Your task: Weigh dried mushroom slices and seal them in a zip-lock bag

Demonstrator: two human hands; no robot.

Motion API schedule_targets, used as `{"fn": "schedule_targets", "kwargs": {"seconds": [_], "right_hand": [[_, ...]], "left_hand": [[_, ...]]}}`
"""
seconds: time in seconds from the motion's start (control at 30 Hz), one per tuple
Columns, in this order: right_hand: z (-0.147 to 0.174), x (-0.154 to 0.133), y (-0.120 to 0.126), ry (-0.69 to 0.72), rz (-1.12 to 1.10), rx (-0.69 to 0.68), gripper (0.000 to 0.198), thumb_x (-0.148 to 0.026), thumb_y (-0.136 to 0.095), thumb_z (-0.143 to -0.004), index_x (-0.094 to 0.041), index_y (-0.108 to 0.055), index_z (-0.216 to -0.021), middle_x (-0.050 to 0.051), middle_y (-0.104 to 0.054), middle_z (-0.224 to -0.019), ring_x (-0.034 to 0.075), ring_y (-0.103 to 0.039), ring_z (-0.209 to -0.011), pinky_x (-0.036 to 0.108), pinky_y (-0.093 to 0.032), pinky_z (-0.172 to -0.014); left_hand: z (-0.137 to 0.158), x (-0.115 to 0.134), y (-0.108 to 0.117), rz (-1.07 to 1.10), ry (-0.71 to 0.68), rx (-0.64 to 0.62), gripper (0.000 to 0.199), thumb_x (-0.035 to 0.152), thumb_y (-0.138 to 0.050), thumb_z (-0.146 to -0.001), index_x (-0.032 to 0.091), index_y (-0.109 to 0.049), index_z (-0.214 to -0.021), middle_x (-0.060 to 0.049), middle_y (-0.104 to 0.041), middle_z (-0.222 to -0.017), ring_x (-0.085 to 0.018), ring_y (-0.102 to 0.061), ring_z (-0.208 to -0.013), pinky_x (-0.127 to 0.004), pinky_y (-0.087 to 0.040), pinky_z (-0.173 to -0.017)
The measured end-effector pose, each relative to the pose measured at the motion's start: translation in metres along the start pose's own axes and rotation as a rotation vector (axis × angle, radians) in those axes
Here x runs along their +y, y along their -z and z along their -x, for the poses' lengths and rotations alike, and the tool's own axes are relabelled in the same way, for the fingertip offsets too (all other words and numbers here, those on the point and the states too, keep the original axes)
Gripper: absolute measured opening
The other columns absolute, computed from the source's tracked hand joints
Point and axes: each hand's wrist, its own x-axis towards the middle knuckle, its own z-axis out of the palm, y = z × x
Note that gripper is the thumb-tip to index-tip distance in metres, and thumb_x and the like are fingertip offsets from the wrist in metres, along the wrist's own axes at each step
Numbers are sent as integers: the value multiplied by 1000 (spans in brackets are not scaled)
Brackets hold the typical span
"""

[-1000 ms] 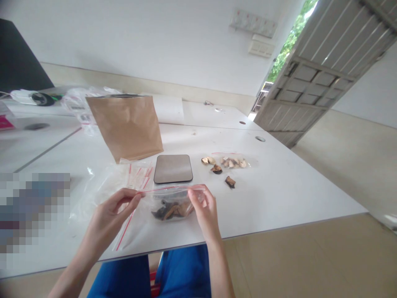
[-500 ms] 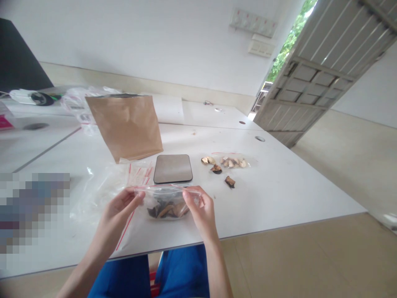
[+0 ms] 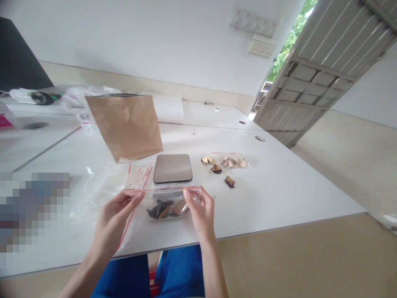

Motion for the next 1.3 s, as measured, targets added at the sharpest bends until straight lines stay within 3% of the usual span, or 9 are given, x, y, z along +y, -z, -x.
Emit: {"fn": "schedule_targets", "kwargs": {"seconds": [0.13, 0.3, 0.53, 0.9, 1.07, 1.3], "right_hand": [[1, -3, -1, -59, -42, 18, 22, -40, -69, -74, -19, -72, -78, 6, -72, -79, 21, -66, -82, 32, -50, -77], [1, -6, -1, -45, -51, -88, 22, -39, -69, -76, -19, -72, -83, 7, -72, -89, 21, -66, -90, 34, -49, -85], [3, -6, -3, -60, -20, -127, 24, -39, -69, -76, -19, -73, -90, 8, -73, -96, 24, -66, -95, 37, -50, -86], [3, -6, -1, -45, -54, -94, 18, -36, -70, -75, -18, -72, -75, 1, -65, -73, 14, -61, -73, 24, -46, -68], [3, -9, 0, -58, -96, -117, 16, -35, -72, -72, -19, -71, -73, 1, -66, -76, 15, -62, -78, 25, -47, -73], [1, -12, -4, -74, -95, -163, 22, -39, -71, -72, -19, -73, -81, 6, -71, -86, 19, -65, -84, 29, -49, -77]], "left_hand": [[1, -1, 1, -25, 1, -46, 32, 47, -69, -72, 16, -63, -76, -4, -68, -80, -17, -60, -79, -24, -46, -72], [1, -1, 0, 13, -7, -120, 33, 46, -65, -77, 17, -66, -93, -4, -68, -83, -17, -61, -83, -24, -46, -71], [-4, -7, -4, -28, 1, -130, 31, 44, -68, -76, 16, -69, -90, -6, -72, -91, -19, -64, -87, -26, -48, -77], [0, -7, -1, -61, -13, -77, 31, 45, -71, -72, 16, -71, -82, -5, -72, -86, -19, -63, -86, -25, -46, -79], [1, -5, -1, -66, -43, -129, 29, 44, -68, -76, 15, -68, -84, -4, -69, -82, -16, -62, -83, -22, -46, -76], [2, 0, -7, 20, -76, -180, 29, 41, -68, -76, 18, -65, -92, -2, -68, -92, -15, -61, -89, -21, -48, -79]]}}
